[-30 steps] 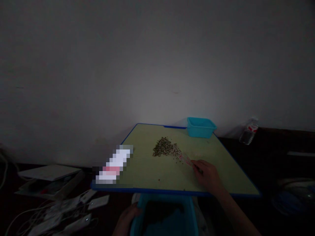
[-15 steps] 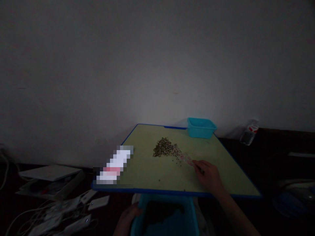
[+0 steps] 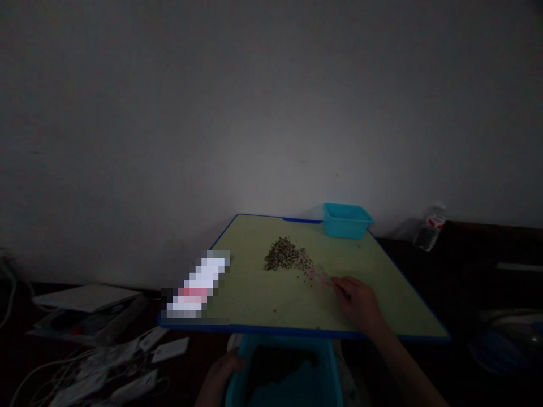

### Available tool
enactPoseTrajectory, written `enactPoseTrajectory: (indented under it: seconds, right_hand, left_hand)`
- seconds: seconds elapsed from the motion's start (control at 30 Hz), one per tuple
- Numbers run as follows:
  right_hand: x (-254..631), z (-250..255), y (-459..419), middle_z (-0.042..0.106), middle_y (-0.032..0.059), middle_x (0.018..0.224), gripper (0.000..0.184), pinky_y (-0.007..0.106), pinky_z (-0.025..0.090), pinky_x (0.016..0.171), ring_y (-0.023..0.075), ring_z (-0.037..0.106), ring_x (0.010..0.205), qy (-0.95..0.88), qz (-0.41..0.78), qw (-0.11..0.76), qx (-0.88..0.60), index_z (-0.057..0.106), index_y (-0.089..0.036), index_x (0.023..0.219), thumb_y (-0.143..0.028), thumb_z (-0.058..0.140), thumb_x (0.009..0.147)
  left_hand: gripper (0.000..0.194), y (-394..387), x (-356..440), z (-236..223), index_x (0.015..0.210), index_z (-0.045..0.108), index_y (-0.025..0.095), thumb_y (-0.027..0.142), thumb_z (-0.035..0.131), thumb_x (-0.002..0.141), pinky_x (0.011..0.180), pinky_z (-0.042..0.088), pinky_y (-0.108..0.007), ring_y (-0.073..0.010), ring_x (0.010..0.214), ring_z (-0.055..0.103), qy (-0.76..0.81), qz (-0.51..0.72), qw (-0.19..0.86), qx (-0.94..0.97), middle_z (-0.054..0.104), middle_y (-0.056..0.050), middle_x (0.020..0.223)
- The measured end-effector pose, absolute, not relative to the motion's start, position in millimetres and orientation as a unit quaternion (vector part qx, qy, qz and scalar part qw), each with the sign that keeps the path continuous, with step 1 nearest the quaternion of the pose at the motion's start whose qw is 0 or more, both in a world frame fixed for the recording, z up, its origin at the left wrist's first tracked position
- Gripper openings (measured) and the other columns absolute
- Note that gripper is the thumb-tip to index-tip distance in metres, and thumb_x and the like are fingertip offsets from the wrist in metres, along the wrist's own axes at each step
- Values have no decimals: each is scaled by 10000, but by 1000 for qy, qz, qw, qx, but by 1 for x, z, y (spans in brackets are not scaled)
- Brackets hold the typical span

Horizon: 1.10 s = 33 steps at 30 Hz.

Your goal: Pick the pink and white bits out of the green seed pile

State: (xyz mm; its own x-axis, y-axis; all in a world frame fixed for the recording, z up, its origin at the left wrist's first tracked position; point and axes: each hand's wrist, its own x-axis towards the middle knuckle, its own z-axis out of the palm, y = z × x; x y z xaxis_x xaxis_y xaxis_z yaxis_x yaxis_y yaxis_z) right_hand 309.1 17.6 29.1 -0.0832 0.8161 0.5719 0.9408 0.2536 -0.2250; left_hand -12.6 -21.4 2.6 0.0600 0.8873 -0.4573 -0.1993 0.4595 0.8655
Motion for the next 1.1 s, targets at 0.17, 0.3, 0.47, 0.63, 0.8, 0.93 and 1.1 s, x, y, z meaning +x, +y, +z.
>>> enactPoseTrajectory:
  seconds: [0.17,0.3,0.47,0.63,0.8,0.93,1.1]
  right_hand:
    - [309,29,16,648,52,907,246,288,458,724,169,588,776,-731,-100,314,-598,627,-221,1006,-207,450,836]
    - [309,30,15,646,54,906,255,295,464,722,174,587,784,-732,-93,308,-600,624,-217,1020,-199,449,836]
    - [309,30,16,648,58,902,255,304,469,729,177,589,782,-728,-98,321,-598,631,-216,1008,-191,450,830]
    - [309,31,14,651,63,889,245,295,476,704,170,594,768,-721,-110,360,-582,637,-208,994,-204,458,826]
    - [307,33,10,642,67,862,231,289,477,679,163,587,752,-742,-102,385,-540,639,-201,985,-200,476,821]
    - [305,36,6,637,68,864,234,304,477,684,169,583,759,-747,-98,400,-522,630,-202,994,-180,483,814]
    - [304,34,6,634,68,845,228,308,478,677,170,582,744,-756,-87,391,-518,632,-200,976,-175,478,810]
  left_hand:
    - [309,-17,-12,4,1059,557,149,312,527,799,753,499,-410,-251,921,574,555,405,653,320,580,-46,1099]
    - [317,-15,-10,3,1081,543,157,308,524,802,761,497,-417,-247,936,570,552,400,659,316,568,-52,1122]
    - [231,-15,-15,0,935,616,139,293,563,770,726,497,-377,-231,856,593,542,408,664,313,637,-35,963]
    - [78,-18,-14,-2,601,666,179,215,678,534,593,468,-330,-262,674,603,523,430,672,301,636,4,524]
    - [120,-21,-8,-3,631,669,178,227,640,525,595,462,-328,-245,645,595,520,458,661,289,640,3,535]
    - [100,-19,-9,-8,615,653,178,221,639,526,593,458,-318,-231,622,584,511,462,666,286,618,7,514]
    - [152,-13,-12,-16,603,653,173,254,673,476,566,452,-314,-223,572,574,523,432,684,270,608,9,487]
